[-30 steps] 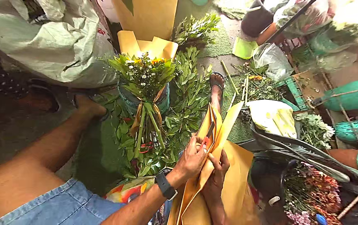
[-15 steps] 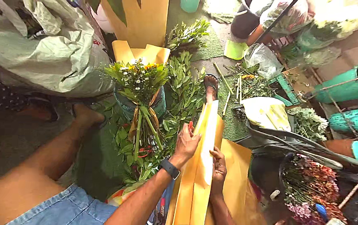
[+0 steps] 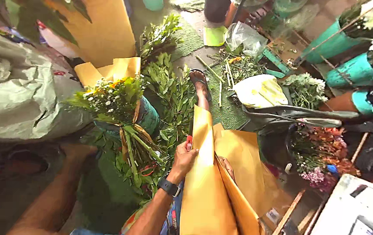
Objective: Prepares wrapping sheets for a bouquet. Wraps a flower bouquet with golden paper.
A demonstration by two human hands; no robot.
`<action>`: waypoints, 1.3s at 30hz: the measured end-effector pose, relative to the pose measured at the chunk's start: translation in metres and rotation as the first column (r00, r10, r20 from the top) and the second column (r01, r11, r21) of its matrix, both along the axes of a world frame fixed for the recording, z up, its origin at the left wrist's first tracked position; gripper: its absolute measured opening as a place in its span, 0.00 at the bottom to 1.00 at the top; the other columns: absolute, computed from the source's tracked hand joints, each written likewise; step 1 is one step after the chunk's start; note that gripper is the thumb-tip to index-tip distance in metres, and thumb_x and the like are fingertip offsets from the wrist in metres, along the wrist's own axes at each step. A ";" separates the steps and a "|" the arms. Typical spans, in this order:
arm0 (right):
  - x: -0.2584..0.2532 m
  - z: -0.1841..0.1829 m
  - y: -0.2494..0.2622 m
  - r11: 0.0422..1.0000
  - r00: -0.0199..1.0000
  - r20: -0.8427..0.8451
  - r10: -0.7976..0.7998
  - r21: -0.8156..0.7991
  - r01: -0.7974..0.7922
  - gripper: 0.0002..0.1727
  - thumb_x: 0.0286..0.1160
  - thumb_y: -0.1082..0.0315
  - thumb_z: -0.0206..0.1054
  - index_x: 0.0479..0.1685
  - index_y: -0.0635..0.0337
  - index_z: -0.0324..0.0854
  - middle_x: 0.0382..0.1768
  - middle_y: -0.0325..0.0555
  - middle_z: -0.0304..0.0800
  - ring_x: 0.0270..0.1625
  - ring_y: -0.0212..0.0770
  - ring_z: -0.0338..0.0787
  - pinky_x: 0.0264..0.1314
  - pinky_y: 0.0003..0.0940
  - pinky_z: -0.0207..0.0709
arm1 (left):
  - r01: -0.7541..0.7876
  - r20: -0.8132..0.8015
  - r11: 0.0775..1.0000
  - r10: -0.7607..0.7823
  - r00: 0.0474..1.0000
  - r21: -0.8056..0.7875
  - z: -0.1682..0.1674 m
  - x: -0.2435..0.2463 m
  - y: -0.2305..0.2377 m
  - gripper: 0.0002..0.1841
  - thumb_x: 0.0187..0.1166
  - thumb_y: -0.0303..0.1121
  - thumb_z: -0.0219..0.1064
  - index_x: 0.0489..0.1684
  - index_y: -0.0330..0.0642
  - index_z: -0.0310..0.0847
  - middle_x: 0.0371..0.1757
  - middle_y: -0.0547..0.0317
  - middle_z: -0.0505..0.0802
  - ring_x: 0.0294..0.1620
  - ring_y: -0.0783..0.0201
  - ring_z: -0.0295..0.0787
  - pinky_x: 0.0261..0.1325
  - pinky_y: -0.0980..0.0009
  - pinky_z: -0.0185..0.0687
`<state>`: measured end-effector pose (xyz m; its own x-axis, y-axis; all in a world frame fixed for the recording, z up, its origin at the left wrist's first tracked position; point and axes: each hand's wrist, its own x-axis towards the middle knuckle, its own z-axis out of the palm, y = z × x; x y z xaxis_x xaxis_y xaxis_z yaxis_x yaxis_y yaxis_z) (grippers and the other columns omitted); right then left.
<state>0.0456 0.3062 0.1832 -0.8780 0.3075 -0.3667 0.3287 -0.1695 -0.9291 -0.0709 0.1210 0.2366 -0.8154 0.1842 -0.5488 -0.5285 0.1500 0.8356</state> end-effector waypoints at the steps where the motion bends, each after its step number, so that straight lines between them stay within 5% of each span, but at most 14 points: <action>1: -0.002 0.002 0.006 0.997 0.998 0.065 0.008 -0.076 -0.003 0.24 0.95 0.61 0.42 0.64 0.69 0.79 0.52 0.42 0.92 0.54 0.24 0.88 0.62 0.23 0.83 | -0.010 -0.018 1.000 0.010 1.000 0.009 0.002 0.003 -0.003 0.11 0.69 0.26 0.74 0.47 0.34 0.86 0.35 0.52 0.93 0.36 0.60 0.92 0.43 0.59 0.91; 3: -0.018 0.039 0.009 0.995 0.945 0.319 0.065 -0.093 -0.037 0.25 0.96 0.56 0.39 0.60 0.61 0.80 0.50 0.38 0.93 0.55 0.22 0.89 0.66 0.24 0.82 | -0.027 -0.016 0.999 0.027 1.000 0.025 0.010 0.010 -0.006 0.10 0.70 0.24 0.73 0.46 0.33 0.86 0.34 0.52 0.93 0.34 0.61 0.92 0.41 0.61 0.91; 4: -0.019 0.044 0.021 0.978 0.917 0.339 0.208 -0.089 -0.189 0.22 0.94 0.58 0.47 0.68 0.64 0.78 0.56 0.41 0.91 0.59 0.24 0.87 0.69 0.25 0.79 | -0.037 -0.007 0.999 0.038 0.999 0.027 0.014 0.015 -0.006 0.09 0.70 0.24 0.73 0.46 0.32 0.86 0.34 0.52 0.93 0.34 0.61 0.92 0.41 0.62 0.91; 8: -0.027 0.043 0.053 0.877 0.759 0.512 0.402 0.024 -0.481 0.24 0.70 0.64 0.74 0.67 0.61 0.80 0.47 0.53 0.91 0.43 0.45 0.92 0.48 0.47 0.87 | -0.116 -0.003 0.993 0.116 0.993 0.018 0.021 0.034 0.007 0.08 0.72 0.22 0.72 0.45 0.31 0.85 0.32 0.52 0.92 0.32 0.62 0.91 0.40 0.64 0.89; 12: -0.007 0.074 0.117 0.894 0.867 0.479 0.142 0.314 -0.319 0.19 0.69 0.67 0.75 0.58 0.65 0.84 0.44 0.55 0.92 0.45 0.47 0.92 0.53 0.51 0.87 | -0.113 -0.011 0.989 0.114 0.993 0.092 0.040 0.050 0.039 0.10 0.72 0.21 0.72 0.49 0.30 0.84 0.35 0.52 0.94 0.34 0.64 0.92 0.41 0.66 0.91; 15: 0.018 0.123 0.155 0.886 0.960 0.273 -0.059 0.457 -0.076 0.18 0.74 0.62 0.76 0.57 0.65 0.85 0.42 0.46 0.93 0.44 0.35 0.93 0.54 0.37 0.88 | 0.159 -0.118 0.985 -0.149 0.982 0.074 0.053 0.062 0.064 0.19 0.76 0.38 0.73 0.58 0.35 0.80 0.30 0.57 0.87 0.24 0.65 0.81 0.29 0.66 0.81; 17: 0.034 0.149 0.160 0.855 0.986 0.112 -0.125 0.517 0.049 0.18 0.79 0.59 0.71 0.59 0.61 0.86 0.45 0.42 0.96 0.48 0.30 0.94 0.58 0.32 0.89 | 0.211 -0.300 0.976 -0.219 0.928 -0.060 0.063 0.061 0.073 0.23 0.78 0.45 0.69 0.60 0.35 0.80 0.32 0.59 0.86 0.28 0.65 0.82 0.35 0.62 0.83; 20: 0.048 0.170 0.136 0.753 0.998 -0.011 -0.059 0.656 0.052 0.18 0.89 0.56 0.59 0.55 0.61 0.87 0.41 0.37 0.92 0.43 0.23 0.88 0.53 0.26 0.84 | 0.181 -0.430 0.983 -0.156 0.889 0.019 0.078 0.053 0.079 0.13 0.84 0.38 0.62 0.46 0.37 0.84 0.27 0.63 0.86 0.24 0.69 0.82 0.30 0.69 0.82; 25: 0.037 0.165 0.033 0.603 0.935 -0.030 0.353 0.772 -0.203 0.16 0.87 0.57 0.62 0.47 0.58 0.91 0.42 0.45 0.92 0.46 0.38 0.91 0.52 0.40 0.87 | 0.077 -0.321 0.953 0.022 0.947 0.294 0.091 0.055 0.058 0.18 0.81 0.40 0.69 0.57 0.33 0.82 0.35 0.58 0.92 0.18 0.69 0.79 0.20 0.73 0.78; 29: 0.047 0.128 -0.036 0.442 0.842 0.034 0.539 0.839 -0.316 0.14 0.86 0.56 0.62 0.51 0.48 0.93 0.50 0.43 0.94 0.50 0.43 0.95 0.50 0.46 0.91 | -0.011 -0.257 0.991 0.046 0.965 0.136 0.066 0.064 0.013 0.12 0.73 0.36 0.75 0.45 0.36 0.88 0.31 0.58 0.92 0.26 0.65 0.87 0.31 0.67 0.85; 31: 0.051 0.114 -0.050 0.377 0.777 0.025 0.629 0.864 -0.333 0.14 0.85 0.56 0.62 0.49 0.48 0.93 0.52 0.44 0.95 0.50 0.45 0.94 0.47 0.45 0.90 | 0.094 -0.257 0.996 -0.092 0.962 -0.005 0.061 0.074 -0.012 0.19 0.72 0.47 0.75 0.49 0.41 0.89 0.38 0.61 0.93 0.33 0.66 0.89 0.38 0.65 0.87; 34: 0.045 0.108 -0.055 0.375 0.712 -0.013 0.702 0.856 -0.355 0.12 0.81 0.55 0.64 0.45 0.45 0.94 0.56 0.43 0.92 0.63 0.47 0.87 0.62 0.47 0.84 | 0.211 -0.294 0.962 -0.255 0.921 -0.173 0.061 0.088 -0.038 0.28 0.65 0.55 0.78 0.58 0.47 0.87 0.53 0.62 0.89 0.40 0.69 0.84 0.43 0.68 0.83; 37: 0.029 0.103 -0.050 0.413 0.671 -0.005 0.742 0.792 -0.450 0.12 0.79 0.51 0.68 0.44 0.41 0.96 0.72 0.49 0.85 0.82 0.51 0.74 0.84 0.52 0.69 | 0.132 -0.317 0.975 -0.184 0.930 -0.180 0.049 0.089 -0.054 0.18 0.70 0.39 0.75 0.57 0.44 0.87 0.49 0.62 0.93 0.40 0.69 0.90 0.44 0.67 0.90; 39: 0.017 0.099 -0.046 0.471 0.663 -0.018 0.748 0.718 -0.512 0.16 0.83 0.53 0.66 0.40 0.51 0.95 0.79 0.47 0.79 0.86 0.44 0.70 0.88 0.43 0.66 | 0.069 -0.369 0.984 -0.125 0.921 -0.162 0.035 0.088 -0.060 0.12 0.76 0.34 0.70 0.54 0.43 0.88 0.43 0.64 0.95 0.40 0.72 0.92 0.46 0.69 0.91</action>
<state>0.0630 0.2603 0.2819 -0.9400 -0.3407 -0.0184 -0.2023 0.6001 -0.7739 0.0173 0.0606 0.2717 -0.9486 0.2156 -0.2317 -0.1563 0.3174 0.9353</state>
